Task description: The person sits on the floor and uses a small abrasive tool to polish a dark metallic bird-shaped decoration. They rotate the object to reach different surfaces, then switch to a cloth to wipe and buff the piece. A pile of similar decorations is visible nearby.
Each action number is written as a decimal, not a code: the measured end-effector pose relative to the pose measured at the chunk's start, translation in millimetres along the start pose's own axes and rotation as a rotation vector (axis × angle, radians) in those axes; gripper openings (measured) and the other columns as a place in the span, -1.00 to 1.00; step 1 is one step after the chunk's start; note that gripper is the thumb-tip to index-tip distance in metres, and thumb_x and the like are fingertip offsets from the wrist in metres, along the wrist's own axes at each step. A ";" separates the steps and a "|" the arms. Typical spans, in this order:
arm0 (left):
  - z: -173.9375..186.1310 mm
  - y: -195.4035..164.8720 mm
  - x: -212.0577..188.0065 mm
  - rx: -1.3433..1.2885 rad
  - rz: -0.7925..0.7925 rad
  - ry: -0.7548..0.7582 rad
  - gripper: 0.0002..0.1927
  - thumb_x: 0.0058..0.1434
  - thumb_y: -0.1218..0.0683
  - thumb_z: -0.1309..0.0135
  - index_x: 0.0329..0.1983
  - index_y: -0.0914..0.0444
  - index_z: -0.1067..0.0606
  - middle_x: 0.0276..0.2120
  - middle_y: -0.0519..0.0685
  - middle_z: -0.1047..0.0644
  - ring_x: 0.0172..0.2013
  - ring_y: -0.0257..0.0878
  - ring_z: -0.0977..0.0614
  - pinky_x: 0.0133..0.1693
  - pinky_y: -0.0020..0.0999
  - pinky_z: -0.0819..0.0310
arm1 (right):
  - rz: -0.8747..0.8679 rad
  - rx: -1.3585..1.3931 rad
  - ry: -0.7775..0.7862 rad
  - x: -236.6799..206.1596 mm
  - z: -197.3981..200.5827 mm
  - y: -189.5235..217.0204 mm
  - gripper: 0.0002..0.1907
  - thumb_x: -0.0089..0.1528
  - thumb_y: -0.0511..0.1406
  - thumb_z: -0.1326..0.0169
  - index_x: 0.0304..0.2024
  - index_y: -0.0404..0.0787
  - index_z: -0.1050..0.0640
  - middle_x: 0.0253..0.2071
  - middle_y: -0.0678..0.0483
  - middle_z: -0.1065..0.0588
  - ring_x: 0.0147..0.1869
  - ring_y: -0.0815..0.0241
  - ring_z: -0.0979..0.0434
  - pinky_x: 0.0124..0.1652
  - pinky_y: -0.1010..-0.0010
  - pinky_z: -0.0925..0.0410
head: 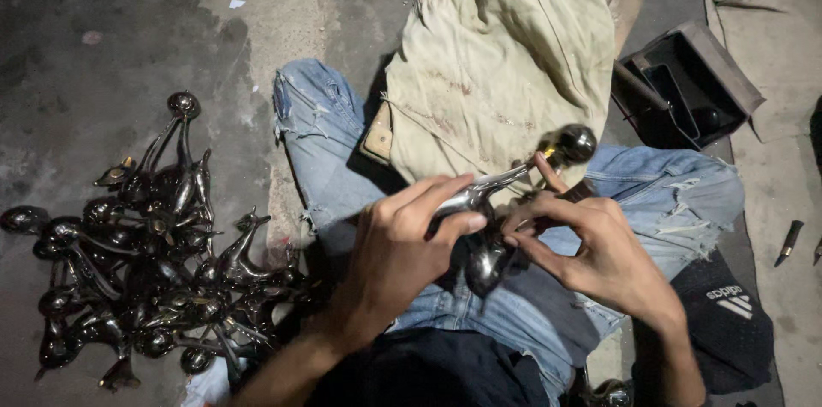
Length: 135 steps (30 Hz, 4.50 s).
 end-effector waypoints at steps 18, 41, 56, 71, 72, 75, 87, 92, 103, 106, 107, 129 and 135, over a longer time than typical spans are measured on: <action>-63.6 23.4 109.7 0.254 -0.467 0.122 -0.69 0.40 0.00 -0.10 -0.39 0.29 -0.61 -0.55 0.06 -0.61 -0.57 -0.02 -0.64 -0.48 -0.17 -0.47 | 0.114 0.405 -0.717 -10.9 -26.9 -39.7 -0.79 0.26 -0.59 -0.17 -0.10 -0.39 -0.46 -0.16 0.01 -0.57 -0.10 0.24 -0.68 0.62 0.22 0.11; -71.3 33.0 97.4 0.283 -0.506 -0.118 -0.77 0.39 0.09 -0.12 -0.41 0.24 -0.55 -0.59 0.02 -0.54 -0.58 -0.06 -0.61 -0.53 -0.20 -0.40 | 0.048 0.323 -0.618 -3.1 -16.9 -26.2 -0.88 0.23 -0.57 -0.16 -0.21 -0.37 -0.52 -0.25 0.06 -0.60 -0.20 0.37 -0.63 0.64 0.10 0.15; -65.6 27.1 97.4 0.279 -0.506 -0.134 -0.77 0.41 0.10 -0.09 -0.39 0.25 -0.54 -0.59 0.03 -0.55 -0.58 -0.08 -0.61 -0.55 -0.21 -0.39 | 0.103 0.205 -0.471 4.4 3.8 -19.1 -0.89 0.13 -0.58 -0.17 -0.31 -0.37 -0.57 -0.34 0.06 -0.61 -0.32 0.39 -0.59 0.58 0.09 0.04; -68.8 23.1 97.9 0.291 -0.455 -0.148 -0.73 0.40 0.10 -0.07 -0.45 0.24 -0.50 -0.61 0.02 -0.54 -0.58 -0.06 -0.61 -0.54 -0.17 -0.40 | 0.304 -0.048 -0.374 -3.4 18.0 -1.8 -0.81 0.04 -0.61 -0.16 -0.40 -0.27 -0.55 -0.34 0.06 -0.65 -0.14 0.20 -0.73 0.56 -0.03 0.00; -68.7 23.0 97.7 0.285 -0.452 -0.148 -0.74 0.40 0.09 -0.07 -0.44 0.24 -0.50 -0.61 0.02 -0.54 -0.58 -0.07 -0.62 -0.54 -0.17 -0.40 | 0.319 -0.056 -0.365 -3.6 18.4 -1.7 -0.80 0.03 -0.62 -0.16 -0.40 -0.27 -0.56 -0.34 0.06 -0.65 -0.12 0.20 -0.73 0.56 -0.04 0.01; -68.3 22.9 96.4 0.299 -0.452 -0.155 -0.73 0.40 0.09 -0.07 -0.45 0.24 -0.50 -0.61 0.02 -0.54 -0.59 -0.06 -0.61 -0.54 -0.17 -0.40 | 0.329 -0.085 -0.364 -9.1 19.9 -3.2 -0.80 0.03 -0.61 -0.17 -0.41 -0.26 -0.55 -0.32 0.07 -0.64 -0.10 0.20 -0.71 0.58 -0.04 0.00; -72.6 24.5 100.9 0.330 -0.454 -0.109 -0.70 0.43 0.09 -0.03 -0.45 0.25 -0.53 -0.69 -0.03 -0.50 -0.70 -0.16 -0.55 -0.63 -0.25 -0.31 | 0.448 -0.279 -0.291 -16.7 30.0 -9.3 -0.81 0.01 -0.53 -0.26 -0.40 -0.20 -0.57 -0.30 0.13 -0.63 -0.04 0.13 -0.69 0.48 -0.04 0.02; -76.2 24.0 103.1 0.342 -0.481 -0.094 -0.69 0.44 0.08 -0.03 -0.45 0.25 -0.52 -0.68 -0.03 -0.50 -0.68 -0.14 -0.56 -0.62 -0.25 -0.32 | 0.420 -0.319 -0.235 -16.4 37.8 -14.7 -0.81 -0.01 -0.50 -0.27 -0.38 -0.21 -0.58 -0.37 0.13 -0.58 -0.09 0.09 -0.67 0.48 -0.01 0.00; -80.0 20.1 104.8 0.353 -0.521 -0.090 -0.74 0.43 0.07 -0.04 -0.38 0.23 -0.55 -0.65 -0.01 -0.52 -0.65 -0.13 -0.58 -0.59 -0.22 -0.35 | 0.502 -0.336 -0.120 -11.2 51.3 -20.2 -0.75 -0.07 -0.51 -0.27 -0.37 -0.23 -0.54 -0.38 0.07 -0.52 -0.03 -0.07 -0.63 0.46 -0.04 0.02; -81.4 21.8 105.2 0.348 -0.518 -0.080 -0.75 0.43 0.08 -0.04 -0.36 0.25 -0.57 -0.68 0.00 -0.52 -0.68 -0.14 -0.57 -0.61 -0.23 -0.34 | 0.483 -0.310 -0.095 -12.3 54.5 -24.4 -0.74 -0.08 -0.52 -0.27 -0.35 -0.24 -0.55 -0.34 0.07 -0.56 -0.11 -0.01 -0.65 0.46 -0.06 0.03; -82.3 22.5 105.4 0.351 -0.520 -0.076 -0.75 0.42 0.08 -0.05 -0.36 0.25 -0.58 -0.68 0.00 -0.52 -0.68 -0.14 -0.56 -0.61 -0.23 -0.34 | 0.484 -0.311 -0.088 -12.6 55.7 -26.0 -0.72 -0.09 -0.52 -0.27 -0.35 -0.25 -0.55 -0.32 0.06 -0.57 -0.10 -0.02 -0.65 0.46 -0.06 0.03; -90.5 21.8 108.6 0.383 -0.539 -0.047 -0.74 0.41 0.07 -0.04 -0.35 0.28 -0.59 -0.66 0.02 -0.54 -0.69 -0.12 -0.56 -0.60 -0.21 -0.38 | 0.368 -0.354 -0.085 -11.1 71.0 -43.2 -0.78 -0.07 -0.56 -0.25 -0.44 -0.21 -0.59 -0.53 0.10 -0.54 -0.37 0.14 -0.63 0.49 0.01 0.02; -87.0 14.5 109.1 0.389 -0.495 -0.098 -0.74 0.40 0.04 -0.05 -0.38 0.23 -0.56 -0.60 0.04 -0.55 -0.59 -0.05 -0.61 -0.53 -0.17 -0.42 | 0.401 -0.280 -0.303 -29.1 87.0 -3.8 -0.75 -0.05 -0.60 -0.19 -0.35 -0.26 -0.60 -0.33 0.07 -0.62 -0.11 0.12 -0.69 0.49 -0.05 -0.01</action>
Point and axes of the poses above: each hand's wrist, its own x-axis towards the middle knuckle, its own z-axis out of the back of the hand, y = z × x, the point moved 4 cm from there along x, towards the middle knuckle
